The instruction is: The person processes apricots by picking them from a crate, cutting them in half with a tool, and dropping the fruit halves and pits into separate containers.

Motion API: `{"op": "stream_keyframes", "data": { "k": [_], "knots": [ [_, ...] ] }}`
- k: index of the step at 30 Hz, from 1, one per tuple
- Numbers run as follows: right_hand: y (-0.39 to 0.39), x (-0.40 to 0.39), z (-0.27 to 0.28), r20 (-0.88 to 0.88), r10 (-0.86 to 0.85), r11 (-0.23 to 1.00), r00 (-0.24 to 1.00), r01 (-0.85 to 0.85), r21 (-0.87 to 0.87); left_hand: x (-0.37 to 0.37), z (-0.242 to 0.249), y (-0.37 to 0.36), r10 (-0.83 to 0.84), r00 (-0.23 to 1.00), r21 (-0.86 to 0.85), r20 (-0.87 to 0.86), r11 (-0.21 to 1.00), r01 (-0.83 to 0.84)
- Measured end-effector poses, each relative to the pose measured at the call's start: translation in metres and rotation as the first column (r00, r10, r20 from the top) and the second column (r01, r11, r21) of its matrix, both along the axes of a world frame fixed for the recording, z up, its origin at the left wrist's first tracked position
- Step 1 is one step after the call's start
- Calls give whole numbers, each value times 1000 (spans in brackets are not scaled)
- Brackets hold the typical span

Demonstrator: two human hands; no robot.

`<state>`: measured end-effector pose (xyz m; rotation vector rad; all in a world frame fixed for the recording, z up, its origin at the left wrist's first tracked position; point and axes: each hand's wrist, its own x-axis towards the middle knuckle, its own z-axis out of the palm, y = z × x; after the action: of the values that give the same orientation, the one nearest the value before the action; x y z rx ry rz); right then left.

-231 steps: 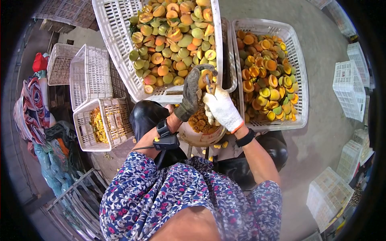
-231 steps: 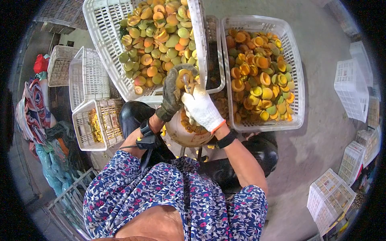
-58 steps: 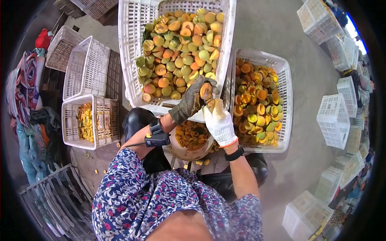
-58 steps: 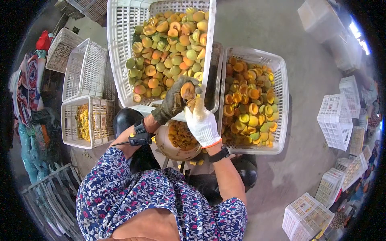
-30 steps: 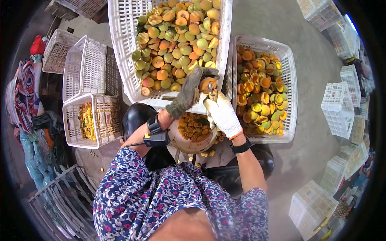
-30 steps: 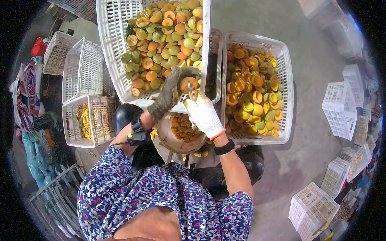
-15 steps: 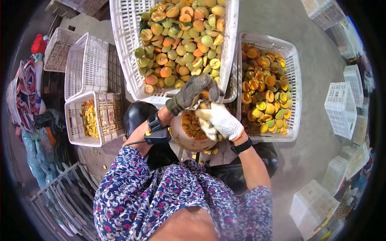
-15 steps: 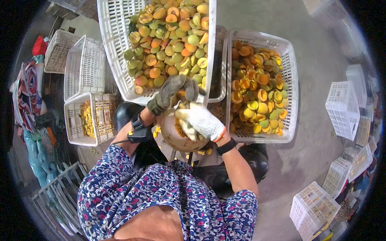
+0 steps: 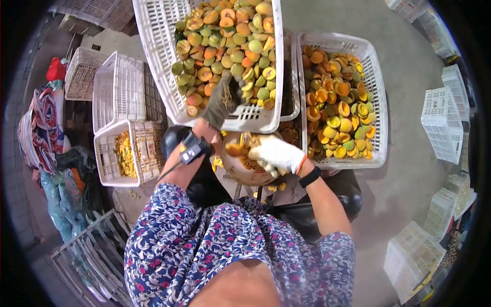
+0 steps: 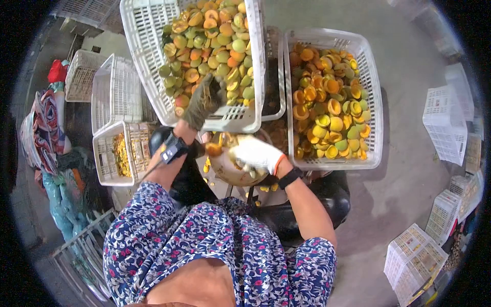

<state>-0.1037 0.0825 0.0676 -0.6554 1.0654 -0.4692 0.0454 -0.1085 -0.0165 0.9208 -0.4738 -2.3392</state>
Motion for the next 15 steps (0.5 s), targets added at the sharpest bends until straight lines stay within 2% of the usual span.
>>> {"op": "stream_keyframes", "data": {
  "k": [1, 2, 3, 4, 5, 7, 8, 9, 10, 12, 13, 14, 15],
  "knots": [
    [-1, 6, -10, 52, -138, 990, 989, 135, 46, 3, 0, -5, -49, 998, -50, 43, 997, 51],
    [-5, 4, -16, 110, -155, 987, 982, 151, 47, 5, 10, -8, -99, 991, -108, 90, 988, 108],
    [-6, 0, -17, 165, -169, 986, 972, 165, 34, 4, 18, -9, -232, 968, -176, 91, 953, 245],
    [-8, -4, -10, 212, -180, 983, 960, 180, 20, 1, 33, 1, -337, 925, -168, 174, 916, 365],
    [-10, -7, 3, 200, -241, 970, 950, 240, 30, -2, 45, 15, -421, 889, -216, 182, 864, 454],
    [-12, -12, 2, 316, -334, 940, 888, 340, 39, -2, 64, 32, -640, 754, -258, 143, 712, 653],
    [-17, -17, 0, 374, -375, 923, 848, 378, 69, -5, 70, 40, -651, 737, -242, 181, 697, 675],
    [-16, -19, 2, 435, -395, 908, 810, 415, 51, -5, 65, 51, -585, 781, -269, 217, 734, 624],
    [-13, -23, 3, 446, -418, 892, 792, 452, 35, -4, 60, 60, -513, 822, -291, 248, 770, 569],
    [-6, -36, 14, 398, -451, 864, 799, 502, -29, 9, 57, 64, -382, 826, -366, 414, 762, 535],
    [-2, -39, 25, 343, -470, 854, 813, 518, -58, 22, 64, 72, -366, 878, -497, 307, 726, 476],
    [1, -43, 28, 357, -466, 858, 809, 511, -39, 33, 56, 70, -439, 847, -517, 301, 671, 532],
    [3, -45, 26, 312, -471, 854, 825, 515, -73, 41, 33, 69, -491, 755, -543, 434, 527, 654]
  ]
}}
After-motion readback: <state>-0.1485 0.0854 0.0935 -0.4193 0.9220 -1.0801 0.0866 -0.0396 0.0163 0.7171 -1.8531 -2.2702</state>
